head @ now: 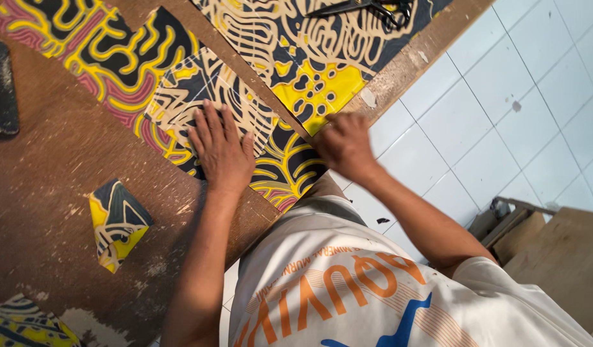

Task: The person uses shears to cut a patterned fabric on a wooden table. They repeatedly reposition the fabric, cut along marked lines, and separate pieces. A small roller tool is also used to press the fabric flat during the process.

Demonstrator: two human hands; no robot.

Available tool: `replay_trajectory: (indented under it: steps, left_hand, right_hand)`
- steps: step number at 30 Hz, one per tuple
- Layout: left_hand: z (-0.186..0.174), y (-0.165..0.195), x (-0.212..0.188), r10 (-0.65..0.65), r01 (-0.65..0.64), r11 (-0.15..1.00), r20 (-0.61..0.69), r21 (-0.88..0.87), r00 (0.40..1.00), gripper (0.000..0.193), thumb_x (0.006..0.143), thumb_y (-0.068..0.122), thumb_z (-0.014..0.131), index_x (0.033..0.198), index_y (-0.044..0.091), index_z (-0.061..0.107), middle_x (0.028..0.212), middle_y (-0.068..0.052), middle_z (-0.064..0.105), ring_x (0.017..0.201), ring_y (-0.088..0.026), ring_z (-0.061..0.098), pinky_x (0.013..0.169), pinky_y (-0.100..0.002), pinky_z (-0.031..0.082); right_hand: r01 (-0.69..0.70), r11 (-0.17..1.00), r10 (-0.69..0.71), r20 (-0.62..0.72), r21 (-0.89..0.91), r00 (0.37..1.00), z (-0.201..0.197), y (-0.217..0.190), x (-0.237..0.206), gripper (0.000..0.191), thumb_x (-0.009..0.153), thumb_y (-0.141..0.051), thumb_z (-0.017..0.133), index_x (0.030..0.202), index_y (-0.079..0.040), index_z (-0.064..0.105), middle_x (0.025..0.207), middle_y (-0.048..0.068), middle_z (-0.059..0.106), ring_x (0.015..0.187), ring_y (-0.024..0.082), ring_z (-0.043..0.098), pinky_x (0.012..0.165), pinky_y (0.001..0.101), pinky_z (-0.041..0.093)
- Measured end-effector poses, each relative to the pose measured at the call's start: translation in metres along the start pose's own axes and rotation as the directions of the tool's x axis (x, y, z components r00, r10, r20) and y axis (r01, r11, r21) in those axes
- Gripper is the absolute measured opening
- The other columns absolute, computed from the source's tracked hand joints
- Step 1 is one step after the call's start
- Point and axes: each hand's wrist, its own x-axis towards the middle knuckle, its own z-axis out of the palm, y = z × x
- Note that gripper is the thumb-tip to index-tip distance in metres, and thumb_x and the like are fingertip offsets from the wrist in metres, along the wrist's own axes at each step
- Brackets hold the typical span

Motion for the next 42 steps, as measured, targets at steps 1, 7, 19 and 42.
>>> replay_trajectory:
  steps: [1,7,19,42]
  left_hand:
    - [0.004,0.006,-0.003,-0.022,0.021,1.0,0.012,0.014,1.0,0.072,0.105,0.043,0.054,0.156,-0.006,0.039,0.165,-0.032,0.021,0.152,-0.052,0.018,0.12,-0.069,0.013]
    - [0.012,0.016,0.014,-0.049,0.044,0.993,0.045,0.106,0.998,0.07,0.102,0.046,0.057,0.156,0.003,0.043,0.166,-0.026,0.028,0.153,-0.047,0.024,0.121,-0.067,0.016]
    - [0.035,0.144,0.041,-0.225,0.234,0.972,-0.197,0.025,0.954,0.048,0.097,0.038,0.069,0.125,-0.001,0.065,0.141,-0.023,0.054,0.136,-0.04,0.049,0.117,-0.058,0.034]
    - [0.053,0.169,0.098,-0.619,0.73,0.682,-0.576,-0.055,0.535,0.019,0.099,0.012,0.064,0.115,0.003,0.071,0.113,-0.014,0.063,0.109,-0.031,0.061,0.104,-0.057,0.044]
  right_hand:
    - [-0.072,0.997,0.072,-0.002,-0.023,0.997,-0.014,0.033,0.007,0.025,0.078,-0.013,0.08,0.098,-0.006,0.067,0.125,0.018,0.062,0.113,0.038,0.054,0.096,0.0512,0.041]
    - [-0.074,0.981,0.076,0.002,-0.177,0.997,-0.069,0.231,0.086,0.031,0.095,-0.009,0.078,0.123,-0.003,0.067,0.136,0.022,0.059,0.12,0.042,0.056,0.1,0.0487,0.048]
    - [0.269,0.959,-0.235,0.27,-0.095,0.934,-0.088,0.392,0.187,0.048,0.089,-0.007,0.073,0.136,-0.002,0.066,0.128,0.021,0.063,0.111,0.042,0.059,0.095,0.0482,0.049]
    - [-0.25,0.923,-0.31,0.95,0.294,-0.027,-0.041,0.292,0.391,0.066,0.075,-0.043,0.081,0.115,0.007,0.066,0.079,0.009,0.071,0.067,0.018,0.064,0.063,0.0325,0.055]
